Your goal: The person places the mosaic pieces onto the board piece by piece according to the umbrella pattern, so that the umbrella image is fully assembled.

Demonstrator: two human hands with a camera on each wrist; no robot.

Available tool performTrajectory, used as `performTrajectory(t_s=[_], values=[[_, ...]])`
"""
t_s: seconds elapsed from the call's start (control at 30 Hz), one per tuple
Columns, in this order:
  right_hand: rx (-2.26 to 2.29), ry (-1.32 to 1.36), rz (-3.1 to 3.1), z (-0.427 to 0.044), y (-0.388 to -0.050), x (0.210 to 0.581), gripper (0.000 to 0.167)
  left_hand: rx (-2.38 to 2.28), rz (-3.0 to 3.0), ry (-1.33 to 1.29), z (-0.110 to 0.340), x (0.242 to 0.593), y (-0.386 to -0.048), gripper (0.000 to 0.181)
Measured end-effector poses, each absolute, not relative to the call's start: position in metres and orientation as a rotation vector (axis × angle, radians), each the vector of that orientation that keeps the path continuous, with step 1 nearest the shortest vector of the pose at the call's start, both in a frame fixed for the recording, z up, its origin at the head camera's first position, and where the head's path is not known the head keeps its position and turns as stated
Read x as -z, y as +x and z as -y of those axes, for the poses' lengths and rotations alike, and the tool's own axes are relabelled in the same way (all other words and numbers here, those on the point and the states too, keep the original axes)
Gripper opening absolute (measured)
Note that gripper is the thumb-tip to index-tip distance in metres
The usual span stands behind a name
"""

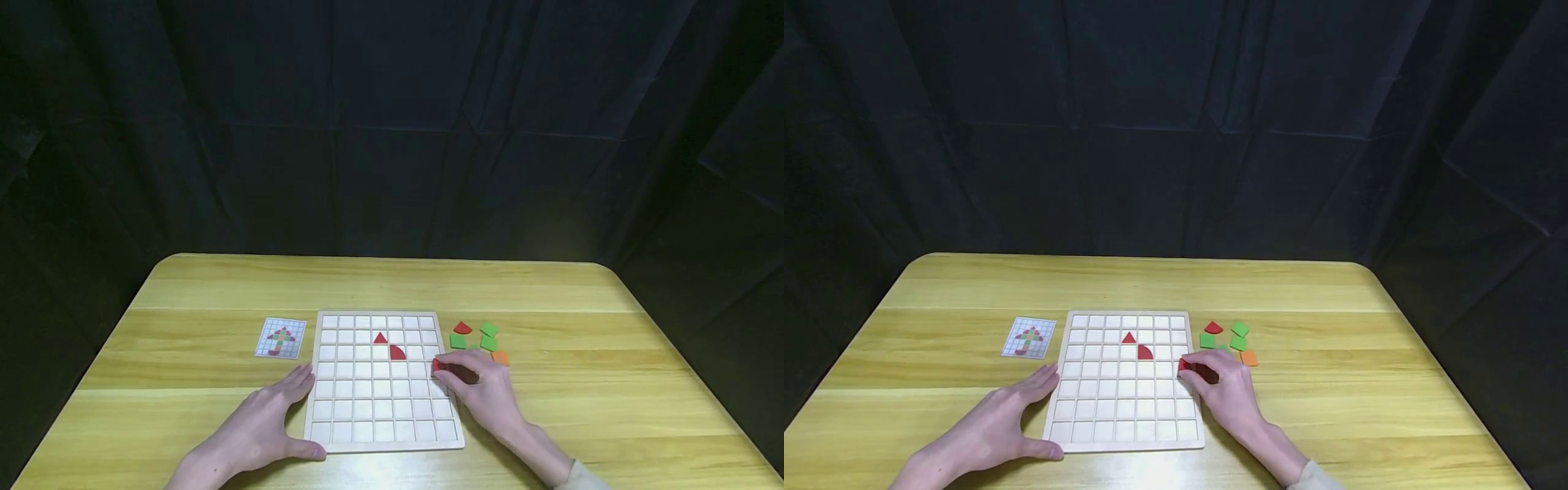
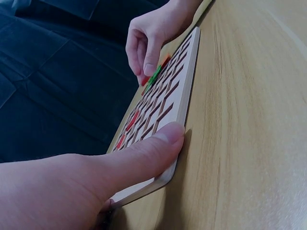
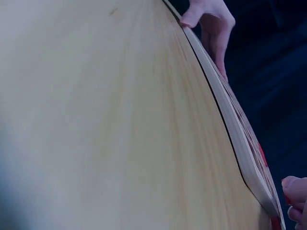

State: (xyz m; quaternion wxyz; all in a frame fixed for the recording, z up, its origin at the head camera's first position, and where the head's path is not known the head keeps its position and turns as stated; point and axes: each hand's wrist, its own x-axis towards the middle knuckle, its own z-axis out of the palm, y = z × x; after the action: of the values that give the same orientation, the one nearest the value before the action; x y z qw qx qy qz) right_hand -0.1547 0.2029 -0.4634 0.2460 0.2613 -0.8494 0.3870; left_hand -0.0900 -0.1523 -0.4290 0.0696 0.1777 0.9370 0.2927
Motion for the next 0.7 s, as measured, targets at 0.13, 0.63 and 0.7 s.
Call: performTrajectory(t_s=[0.13, 0.63, 0.7], values=[[-1.050, 0.771, 2.302, -0.193, -0.157, 0.465, 0.028, -0.886, -2.822, 0.538, 0.152, 0.429, -0.090, 0.117], [-1.044, 0.846, 2.363, -0.178, -0.163, 0.471, 0.023, -0.892, -2.821, 0.539, 0.152, 0.429, -0.090, 0.116], [-1.041, 0.842, 2.377, -0.178, -0.162, 0.471, 0.022, -0.892, -2.822, 0.537, 0.152, 0.429, -0.090, 0.116]])
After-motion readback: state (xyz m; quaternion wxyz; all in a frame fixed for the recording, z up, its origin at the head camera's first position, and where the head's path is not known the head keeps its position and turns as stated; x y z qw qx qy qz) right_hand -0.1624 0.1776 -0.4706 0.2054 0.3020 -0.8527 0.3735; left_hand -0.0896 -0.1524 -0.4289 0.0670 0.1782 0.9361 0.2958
